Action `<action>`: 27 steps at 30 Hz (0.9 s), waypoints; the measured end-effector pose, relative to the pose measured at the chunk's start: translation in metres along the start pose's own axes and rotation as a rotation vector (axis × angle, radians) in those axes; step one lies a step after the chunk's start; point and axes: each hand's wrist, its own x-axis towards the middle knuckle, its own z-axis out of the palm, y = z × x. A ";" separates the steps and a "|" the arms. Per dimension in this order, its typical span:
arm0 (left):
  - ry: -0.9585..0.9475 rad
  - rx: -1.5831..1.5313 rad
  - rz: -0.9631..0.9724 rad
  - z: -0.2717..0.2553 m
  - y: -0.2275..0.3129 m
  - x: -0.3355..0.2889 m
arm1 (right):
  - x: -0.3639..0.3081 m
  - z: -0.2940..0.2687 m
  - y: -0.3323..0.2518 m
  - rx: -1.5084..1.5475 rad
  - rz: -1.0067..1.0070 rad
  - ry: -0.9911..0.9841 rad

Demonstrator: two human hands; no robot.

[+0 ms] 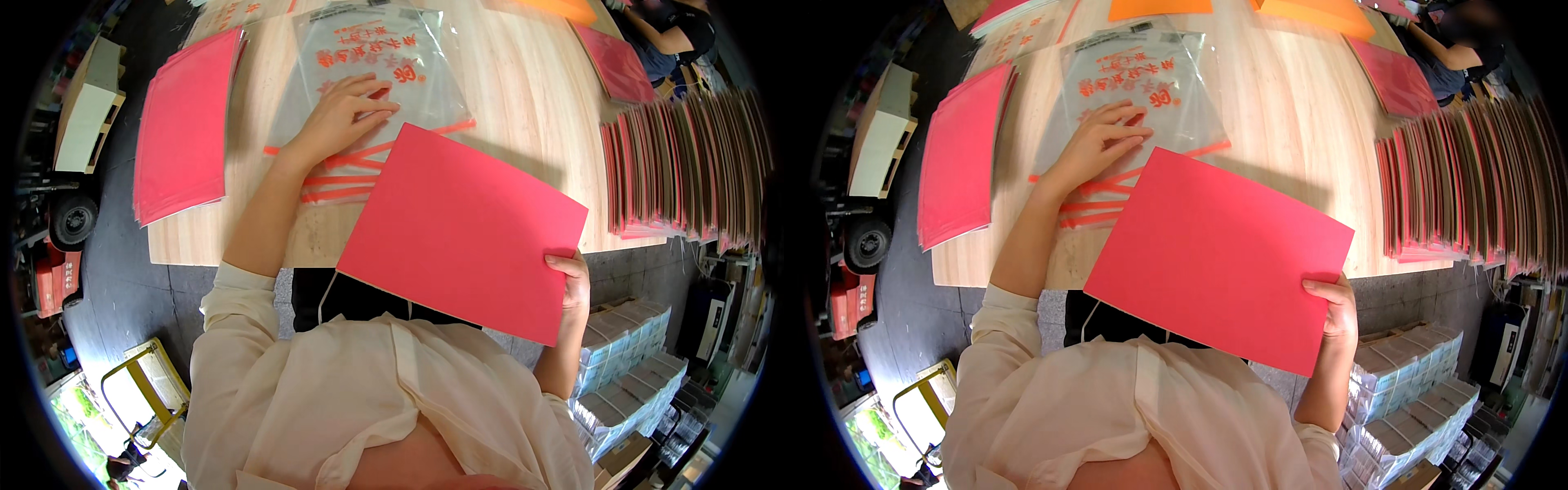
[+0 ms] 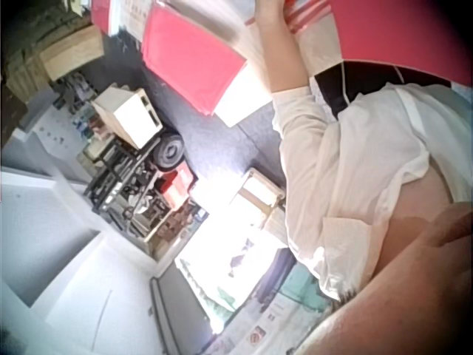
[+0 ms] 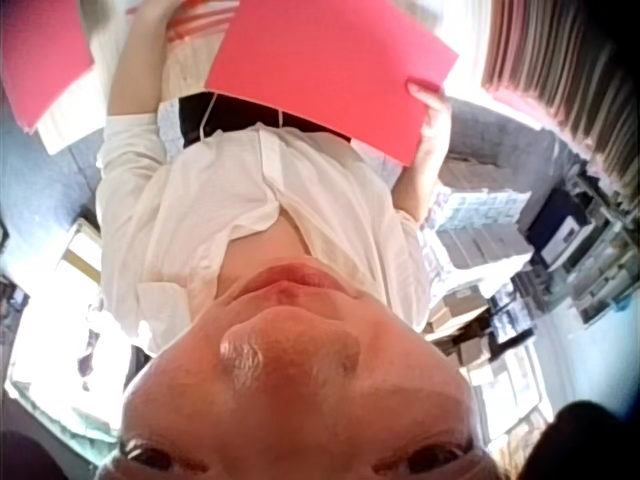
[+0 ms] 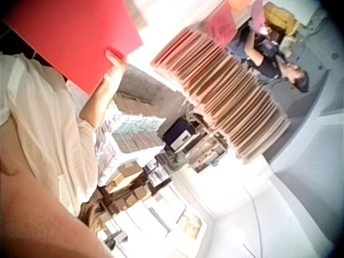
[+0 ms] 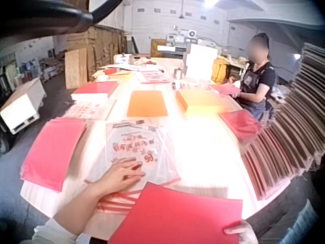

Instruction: The person places colorful paper folders inside plastic sleeves by hand and seals the adhesive strips.

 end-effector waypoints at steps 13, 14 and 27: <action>0.006 -0.120 -0.052 0.000 0.014 0.007 | -0.015 0.020 0.021 -0.017 -0.143 0.081; 0.005 -0.143 -0.062 0.000 0.014 0.007 | -0.016 0.022 0.021 -0.004 -0.152 0.080; 0.023 -0.098 -0.091 0.006 0.021 0.009 | -0.019 0.040 0.044 -0.051 -0.272 0.102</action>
